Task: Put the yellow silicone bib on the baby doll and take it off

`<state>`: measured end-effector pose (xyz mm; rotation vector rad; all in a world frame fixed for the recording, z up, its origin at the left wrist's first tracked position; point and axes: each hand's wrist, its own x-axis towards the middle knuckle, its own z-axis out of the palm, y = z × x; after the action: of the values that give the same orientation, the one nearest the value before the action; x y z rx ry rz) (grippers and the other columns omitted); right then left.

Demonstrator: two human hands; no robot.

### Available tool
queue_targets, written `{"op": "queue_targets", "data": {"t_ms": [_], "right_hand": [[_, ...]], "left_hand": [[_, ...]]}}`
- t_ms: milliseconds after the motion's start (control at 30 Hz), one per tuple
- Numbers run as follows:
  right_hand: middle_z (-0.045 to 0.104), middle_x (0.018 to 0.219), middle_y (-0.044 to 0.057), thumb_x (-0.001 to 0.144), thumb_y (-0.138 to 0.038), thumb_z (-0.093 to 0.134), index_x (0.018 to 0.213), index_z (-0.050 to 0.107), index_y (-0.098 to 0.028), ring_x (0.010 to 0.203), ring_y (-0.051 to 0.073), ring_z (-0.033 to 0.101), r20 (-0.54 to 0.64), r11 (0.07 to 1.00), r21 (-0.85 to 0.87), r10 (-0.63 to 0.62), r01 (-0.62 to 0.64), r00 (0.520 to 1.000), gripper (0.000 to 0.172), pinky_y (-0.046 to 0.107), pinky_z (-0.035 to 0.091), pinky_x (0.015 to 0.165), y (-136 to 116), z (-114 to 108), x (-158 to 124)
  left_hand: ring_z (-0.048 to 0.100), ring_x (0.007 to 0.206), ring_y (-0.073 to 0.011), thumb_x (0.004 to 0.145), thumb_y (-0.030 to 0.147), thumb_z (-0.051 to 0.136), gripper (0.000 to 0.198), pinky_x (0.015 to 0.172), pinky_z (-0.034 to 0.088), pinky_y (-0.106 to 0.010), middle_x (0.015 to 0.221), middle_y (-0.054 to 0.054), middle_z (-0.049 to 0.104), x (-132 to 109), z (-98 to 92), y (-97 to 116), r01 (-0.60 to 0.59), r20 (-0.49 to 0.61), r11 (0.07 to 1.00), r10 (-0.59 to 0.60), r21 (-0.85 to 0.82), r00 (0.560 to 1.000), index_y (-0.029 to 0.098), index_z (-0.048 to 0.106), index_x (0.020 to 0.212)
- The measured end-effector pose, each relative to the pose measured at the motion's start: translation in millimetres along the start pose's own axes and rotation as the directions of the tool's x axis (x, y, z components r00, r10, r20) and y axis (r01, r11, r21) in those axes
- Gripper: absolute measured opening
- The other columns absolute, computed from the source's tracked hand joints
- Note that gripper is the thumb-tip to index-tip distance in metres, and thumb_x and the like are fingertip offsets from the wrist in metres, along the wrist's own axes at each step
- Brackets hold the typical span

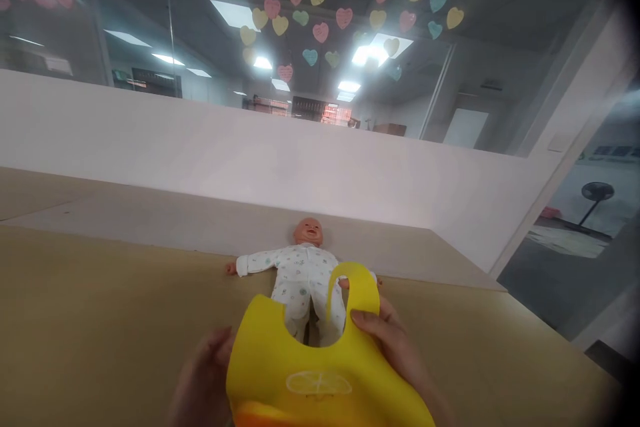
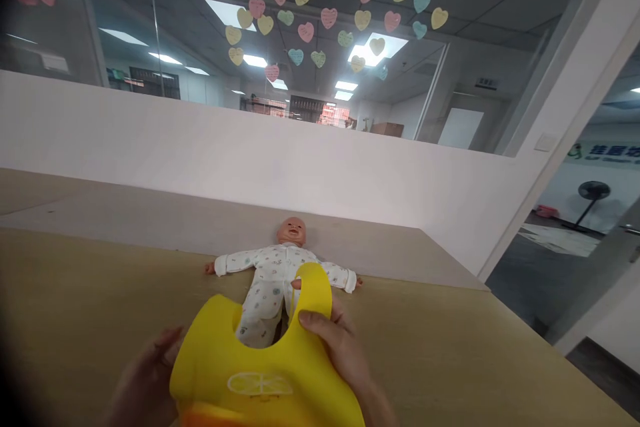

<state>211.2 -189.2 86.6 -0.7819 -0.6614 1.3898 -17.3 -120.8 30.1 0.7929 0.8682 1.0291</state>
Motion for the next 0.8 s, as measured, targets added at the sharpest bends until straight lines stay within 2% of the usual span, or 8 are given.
{"op": "queue_targets", "data": {"t_ms": [67, 133, 200, 267, 400, 500, 633, 800], "right_hand": [[0.060, 0.069, -0.005, 0.062, -0.026, 0.077, 0.116, 0.062, -0.028, 0.059, 0.011, 0.055, 0.006, 1.000, -0.018, 0.003, -0.003, 1.000, 0.056, 0.021, 0.042, 0.059, 0, 0, -1], [0.061, 0.068, -0.004, 0.064, -0.027, 0.076, 0.113, 0.063, -0.027, 0.059, 0.012, 0.054, 0.019, 0.998, -0.057, -0.009, 0.010, 1.000, 0.050, 0.022, 0.042, 0.059, -2, -1, 0], [0.064, 0.073, -0.001, 0.065, -0.028, 0.074, 0.107, 0.064, -0.023, 0.060, 0.013, 0.056, 0.068, 0.996, -0.078, -0.038, 0.044, 0.997, 0.043, 0.025, 0.043, 0.061, -6, -3, 0], [0.068, 0.081, 0.003, 0.065, -0.027, 0.073, 0.108, 0.063, -0.022, 0.062, 0.015, 0.057, 0.130, 0.995, -0.061, -0.075, 0.084, 0.989, 0.044, 0.027, 0.044, 0.061, -8, -5, 0], [0.068, 0.105, 0.006, 0.064, -0.019, 0.072, 0.118, 0.059, -0.026, 0.078, 0.020, 0.064, 0.160, 0.994, 0.029, -0.107, 0.103, 0.981, 0.056, 0.031, 0.048, 0.068, -5, -10, -2], [0.064, 0.117, 0.007, 0.063, -0.016, 0.071, 0.115, 0.062, -0.027, 0.100, 0.026, 0.062, 0.159, 0.990, 0.085, -0.123, 0.111, 0.980, 0.054, 0.034, 0.050, 0.074, -2, -13, -2], [0.061, 0.122, 0.009, 0.066, -0.019, 0.069, 0.104, 0.068, -0.023, 0.116, 0.030, 0.054, 0.165, 0.982, 0.088, -0.178, 0.165, 0.970, 0.039, 0.034, 0.051, 0.077, -7, -14, 2], [0.056, 0.130, 0.009, 0.068, -0.020, 0.070, 0.098, 0.069, -0.020, 0.119, 0.030, 0.052, 0.241, 0.970, 0.060, -0.244, 0.236, 0.939, 0.030, 0.035, 0.051, 0.082, -25, -9, 10]], "left_hand": [[0.066, 0.094, -0.0347, 0.069, 0.058, 0.057, 0.041, 0.084, 0.051, -0.046, 0.068, -0.008, 0.070, -1, 0.4, 9, 0.065, 0.123, 0.997, -0.061, -0.031, 0.991, 0.019, 0.068, 0.065], [0.064, 0.102, -0.0320, 0.072, 0.058, 0.061, 0.040, 0.089, 0.049, -0.041, 0.078, -0.008, 0.073, -2, 1.4, 16, 0.115, 0.283, 0.993, -0.103, -0.025, 0.954, 0.019, 0.072, 0.076], [0.065, 0.101, -0.0268, 0.073, 0.048, 0.069, 0.032, 0.089, 0.049, -0.034, 0.090, -0.005, 0.075, 1, 2.5, 23, 0.134, 0.403, 0.991, -0.119, -0.010, 0.908, 0.021, 0.074, 0.088], [0.068, 0.094, -0.0221, 0.075, 0.039, 0.072, 0.027, 0.084, 0.051, -0.028, 0.095, -0.005, 0.075, 5, 3.6, 30, 0.142, 0.478, 0.990, -0.134, 0.020, 0.868, 0.021, 0.074, 0.094], [0.070, 0.081, -0.0190, 0.084, 0.031, 0.065, 0.022, 0.075, 0.053, -0.024, 0.091, -0.008, 0.075, 7, 8.8, 46, 0.124, 0.542, 0.977, -0.201, 0.175, 0.816, 0.015, 0.075, 0.095], [0.069, 0.089, -0.0212, 0.087, 0.031, 0.060, 0.025, 0.080, 0.053, -0.027, 0.098, -0.010, 0.074, 2, 15.5, 57, 0.071, 0.572, 0.971, -0.194, 0.229, 0.797, 0.014, 0.074, 0.101], [0.067, 0.098, -0.0264, 0.088, 0.033, 0.059, 0.035, 0.087, 0.052, -0.035, 0.108, -0.011, 0.071, 1, 23.1, 67, 0.039, 0.573, 0.977, -0.156, 0.211, 0.805, 0.016, 0.066, 0.118], [0.067, 0.099, -0.0280, 0.086, 0.030, 0.061, 0.041, 0.088, 0.053, -0.038, 0.113, -0.012, 0.070, 11, 29.6, 75, 0.003, 0.553, 0.976, -0.125, 0.216, 0.823, 0.018, 0.061, 0.125]]}}
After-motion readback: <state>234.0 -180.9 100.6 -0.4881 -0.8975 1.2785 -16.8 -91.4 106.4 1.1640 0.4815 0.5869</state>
